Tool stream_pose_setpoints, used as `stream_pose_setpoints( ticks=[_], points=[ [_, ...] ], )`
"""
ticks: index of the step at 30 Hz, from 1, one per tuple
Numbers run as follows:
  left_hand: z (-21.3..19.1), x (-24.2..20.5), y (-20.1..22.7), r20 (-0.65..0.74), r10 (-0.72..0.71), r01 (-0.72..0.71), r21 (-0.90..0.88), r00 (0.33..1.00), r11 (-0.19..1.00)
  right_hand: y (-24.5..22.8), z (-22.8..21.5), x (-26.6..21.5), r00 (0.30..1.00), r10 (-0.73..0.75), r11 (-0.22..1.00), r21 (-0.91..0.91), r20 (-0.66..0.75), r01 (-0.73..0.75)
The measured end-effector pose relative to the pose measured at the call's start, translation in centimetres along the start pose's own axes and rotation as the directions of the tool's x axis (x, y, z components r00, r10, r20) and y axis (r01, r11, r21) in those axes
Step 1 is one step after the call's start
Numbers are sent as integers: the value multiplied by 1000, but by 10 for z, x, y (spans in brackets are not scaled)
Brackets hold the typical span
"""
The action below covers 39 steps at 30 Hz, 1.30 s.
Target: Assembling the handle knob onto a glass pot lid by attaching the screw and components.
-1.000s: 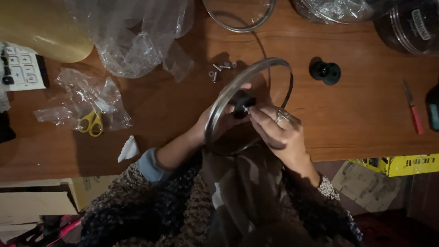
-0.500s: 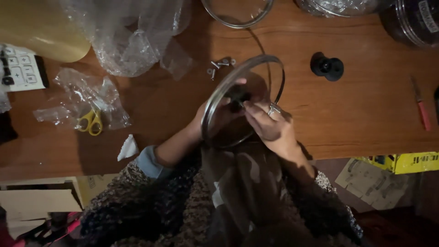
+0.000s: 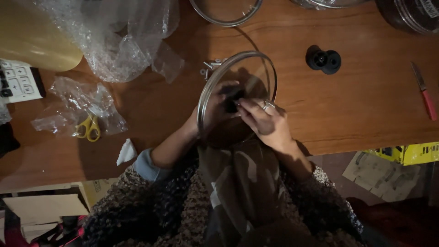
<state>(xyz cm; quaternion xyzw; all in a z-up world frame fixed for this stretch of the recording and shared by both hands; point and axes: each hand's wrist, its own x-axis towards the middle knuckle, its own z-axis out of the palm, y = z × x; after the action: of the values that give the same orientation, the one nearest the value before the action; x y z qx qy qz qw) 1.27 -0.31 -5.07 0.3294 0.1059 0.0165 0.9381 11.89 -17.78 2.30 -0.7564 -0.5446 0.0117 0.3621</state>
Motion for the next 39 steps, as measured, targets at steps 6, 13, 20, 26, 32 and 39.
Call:
stream_pose_setpoints(
  ticks=[6, 13, 20, 26, 32, 39],
  points=[
    [29, -16, 43, 55, -54, 43, 189, 997, 981, -5, -10, -1, 999, 13, 993, -113, -47, -18],
    [26, -15, 39, 69, -81, 70, 145, 994, 987, -1, -12, -2, 996, 80, 996, 43, -32, -79],
    [18, -17, 32, 114, -60, 54, 60, 992, 997, -15, -24, 6, 987, 151, 968, 209, -57, -136],
    [32, -16, 44, 115, 3, -18, 136, 993, 990, -6, -20, -5, 980, 176, 935, 329, -96, -136],
    [56, -16, 53, 158, 147, -198, 385, 976, 901, -3, -21, -13, 942, 302, 872, 442, -149, -210],
    [70, -5, 31, 103, 257, -276, 310, 961, 910, 10, -16, -28, 859, 489, 692, 669, -155, -273]
  ],
)
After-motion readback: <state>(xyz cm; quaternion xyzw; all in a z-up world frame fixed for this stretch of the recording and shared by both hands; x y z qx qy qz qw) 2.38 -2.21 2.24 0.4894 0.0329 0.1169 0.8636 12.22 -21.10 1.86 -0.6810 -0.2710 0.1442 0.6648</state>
